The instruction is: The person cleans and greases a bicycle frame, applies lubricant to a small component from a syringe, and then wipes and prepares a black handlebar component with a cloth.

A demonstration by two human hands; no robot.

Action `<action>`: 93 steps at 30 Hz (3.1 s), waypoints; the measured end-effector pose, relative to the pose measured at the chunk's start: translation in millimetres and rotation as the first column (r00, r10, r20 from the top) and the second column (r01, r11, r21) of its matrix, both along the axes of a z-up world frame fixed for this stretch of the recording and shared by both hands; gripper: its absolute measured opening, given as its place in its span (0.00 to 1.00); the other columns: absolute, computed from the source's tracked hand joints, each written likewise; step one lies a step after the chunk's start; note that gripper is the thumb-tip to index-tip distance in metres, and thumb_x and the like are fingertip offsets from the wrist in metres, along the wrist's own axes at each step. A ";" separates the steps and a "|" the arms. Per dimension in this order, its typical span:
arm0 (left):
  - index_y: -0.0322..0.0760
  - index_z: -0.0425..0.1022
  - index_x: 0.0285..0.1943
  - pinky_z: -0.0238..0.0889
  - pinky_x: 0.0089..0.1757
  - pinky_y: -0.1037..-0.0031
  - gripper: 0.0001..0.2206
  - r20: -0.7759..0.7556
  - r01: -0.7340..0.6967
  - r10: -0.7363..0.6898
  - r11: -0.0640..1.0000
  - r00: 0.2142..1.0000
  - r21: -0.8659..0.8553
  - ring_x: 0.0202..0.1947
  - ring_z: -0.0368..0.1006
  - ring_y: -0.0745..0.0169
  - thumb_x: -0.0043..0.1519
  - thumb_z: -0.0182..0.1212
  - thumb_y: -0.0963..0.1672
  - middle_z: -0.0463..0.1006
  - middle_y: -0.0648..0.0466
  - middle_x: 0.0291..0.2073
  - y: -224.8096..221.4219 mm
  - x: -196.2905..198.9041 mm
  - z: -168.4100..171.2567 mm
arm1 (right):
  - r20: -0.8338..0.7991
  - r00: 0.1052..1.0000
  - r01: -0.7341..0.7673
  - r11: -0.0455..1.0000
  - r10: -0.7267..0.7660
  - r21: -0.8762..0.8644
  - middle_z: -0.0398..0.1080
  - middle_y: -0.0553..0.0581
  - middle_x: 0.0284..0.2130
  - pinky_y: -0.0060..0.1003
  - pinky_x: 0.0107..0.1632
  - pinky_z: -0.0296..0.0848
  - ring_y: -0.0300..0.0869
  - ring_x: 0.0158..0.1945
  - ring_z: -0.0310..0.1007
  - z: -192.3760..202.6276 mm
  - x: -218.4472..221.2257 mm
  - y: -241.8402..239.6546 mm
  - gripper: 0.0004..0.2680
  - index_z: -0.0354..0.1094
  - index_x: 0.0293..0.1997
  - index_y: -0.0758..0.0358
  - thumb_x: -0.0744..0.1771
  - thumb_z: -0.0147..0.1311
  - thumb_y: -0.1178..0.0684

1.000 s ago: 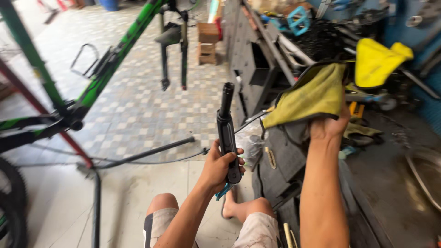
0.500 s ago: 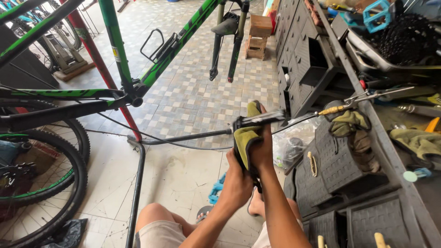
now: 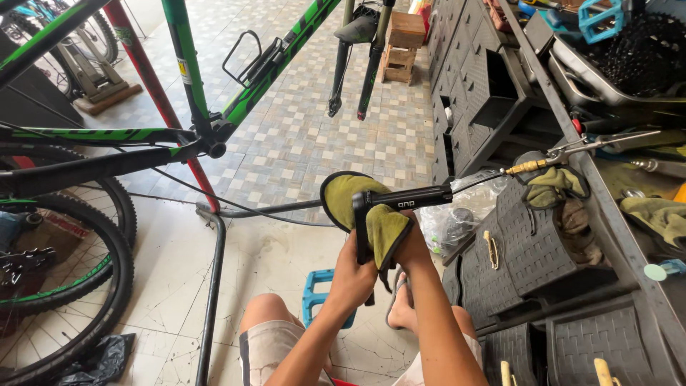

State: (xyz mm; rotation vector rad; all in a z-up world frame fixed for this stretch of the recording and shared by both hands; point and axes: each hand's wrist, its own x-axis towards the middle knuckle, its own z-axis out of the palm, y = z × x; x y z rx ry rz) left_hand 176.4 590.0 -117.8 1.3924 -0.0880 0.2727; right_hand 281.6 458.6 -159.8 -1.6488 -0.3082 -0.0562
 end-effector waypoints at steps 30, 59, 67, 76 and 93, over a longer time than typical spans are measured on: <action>0.40 0.67 0.48 0.69 0.34 0.54 0.17 0.253 -0.163 -0.227 0.354 0.940 0.921 0.36 0.78 0.39 0.50 0.63 0.40 0.79 0.46 0.34 109.6 41.7 41.8 | -0.040 0.676 -0.623 0.541 0.736 -0.565 0.78 0.59 0.35 0.37 0.44 0.75 0.47 0.39 0.76 111.3 -5.9 -23.4 0.11 0.71 0.43 0.68 0.59 0.62 0.62; 0.31 0.75 0.41 0.55 0.19 0.75 0.14 -0.444 0.456 -0.467 0.879 0.765 -0.138 0.13 0.61 0.71 0.67 0.60 0.49 0.65 0.59 0.17 2.5 10.9 -39.5 | 0.240 0.967 0.129 0.973 -0.081 -0.192 0.77 0.56 0.43 0.33 0.53 0.73 0.40 0.49 0.77 -25.8 -6.8 -43.9 0.18 0.69 0.59 0.66 0.63 0.51 0.66; 0.31 0.72 0.37 0.54 0.18 0.74 0.17 -0.456 0.400 -0.378 0.915 0.805 -0.054 0.12 0.59 0.72 0.67 0.59 0.51 0.64 0.60 0.16 26.4 11.5 -29.6 | 0.468 0.803 0.464 0.880 -0.369 -0.103 0.75 0.59 0.45 0.37 0.54 0.73 0.45 0.49 0.76 28.3 -45.2 -67.9 0.18 0.65 0.58 0.61 0.63 0.58 0.67; 0.30 0.73 0.41 0.63 0.26 0.60 0.12 -0.135 0.133 -0.063 0.777 0.989 0.615 0.19 0.68 0.43 0.64 0.62 0.46 0.73 0.42 0.17 28.2 16.6 -21.4 | 0.320 0.896 0.223 0.309 0.309 -0.925 0.68 0.57 0.44 0.48 0.48 0.73 0.50 0.48 0.74 104.5 -50.1 -33.8 0.24 0.67 0.62 0.44 0.59 0.63 0.56; 0.29 0.77 0.49 0.61 0.22 0.70 0.10 -0.273 0.186 -0.146 0.975 0.951 0.123 0.16 0.69 0.64 0.62 0.62 0.41 0.73 0.51 0.17 39.9 29.0 -67.0 | -0.224 0.797 0.078 0.272 0.562 0.959 0.77 0.58 0.50 0.34 0.48 0.74 0.41 0.42 0.75 -6.2 -98.8 -12.1 0.14 0.68 0.59 0.67 0.67 0.44 0.56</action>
